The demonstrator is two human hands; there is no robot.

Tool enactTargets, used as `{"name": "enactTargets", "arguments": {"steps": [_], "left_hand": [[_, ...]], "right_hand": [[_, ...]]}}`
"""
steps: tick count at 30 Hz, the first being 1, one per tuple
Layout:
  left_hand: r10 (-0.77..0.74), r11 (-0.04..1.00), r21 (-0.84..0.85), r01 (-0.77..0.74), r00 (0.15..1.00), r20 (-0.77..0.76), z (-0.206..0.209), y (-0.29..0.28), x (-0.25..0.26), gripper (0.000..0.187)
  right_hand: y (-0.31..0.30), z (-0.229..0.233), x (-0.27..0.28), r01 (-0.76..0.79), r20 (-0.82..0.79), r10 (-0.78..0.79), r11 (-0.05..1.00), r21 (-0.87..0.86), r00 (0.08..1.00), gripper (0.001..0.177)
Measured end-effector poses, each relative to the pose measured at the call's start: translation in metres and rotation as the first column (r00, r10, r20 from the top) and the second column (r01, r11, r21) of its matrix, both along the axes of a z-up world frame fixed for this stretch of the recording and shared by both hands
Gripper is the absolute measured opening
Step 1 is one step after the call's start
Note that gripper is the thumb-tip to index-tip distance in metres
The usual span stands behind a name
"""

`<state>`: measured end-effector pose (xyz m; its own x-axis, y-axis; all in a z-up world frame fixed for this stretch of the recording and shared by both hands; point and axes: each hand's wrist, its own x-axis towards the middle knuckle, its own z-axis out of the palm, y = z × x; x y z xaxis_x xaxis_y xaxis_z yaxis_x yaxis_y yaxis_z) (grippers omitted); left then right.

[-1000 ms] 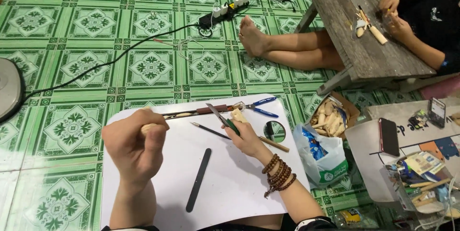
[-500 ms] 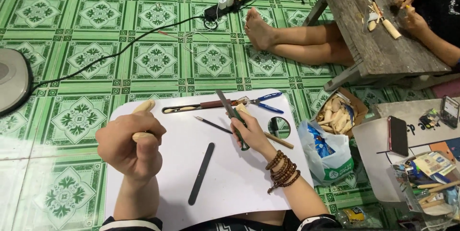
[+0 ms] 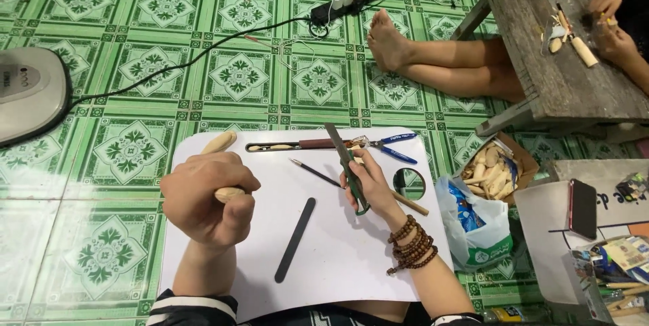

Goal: A person uses a hand knife to carve and shape a small piece of wood on a white board placed on the floor.

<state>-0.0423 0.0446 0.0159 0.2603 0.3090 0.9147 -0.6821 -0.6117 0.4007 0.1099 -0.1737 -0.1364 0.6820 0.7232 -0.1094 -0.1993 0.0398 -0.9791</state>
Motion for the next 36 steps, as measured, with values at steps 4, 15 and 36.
{"name": "enactTargets", "arguments": {"steps": [4, 15, 36], "left_hand": [[0.022, 1.0, 0.006, -0.021, 0.999, -0.038, -0.007, 0.002, 0.0, 0.045], [0.064, 0.997, 0.046, -0.057, 0.98, -0.191, -0.001, -0.003, 0.001, 0.041], [0.059, 0.977, 0.211, 0.038, 0.899, -0.433, 0.012, -0.024, 0.009, 0.019]], "right_hand": [[-0.001, -0.005, 0.0, -0.007, 0.013, 0.007, 1.0, -0.005, 1.0, 0.026], [0.001, -0.012, 0.002, -0.052, -0.046, 0.05, 0.998, -0.037, 0.998, 0.028], [-0.001, -0.02, 0.008, -0.116, 0.025, 0.118, 0.99, -0.074, 0.993, 0.022]]}}
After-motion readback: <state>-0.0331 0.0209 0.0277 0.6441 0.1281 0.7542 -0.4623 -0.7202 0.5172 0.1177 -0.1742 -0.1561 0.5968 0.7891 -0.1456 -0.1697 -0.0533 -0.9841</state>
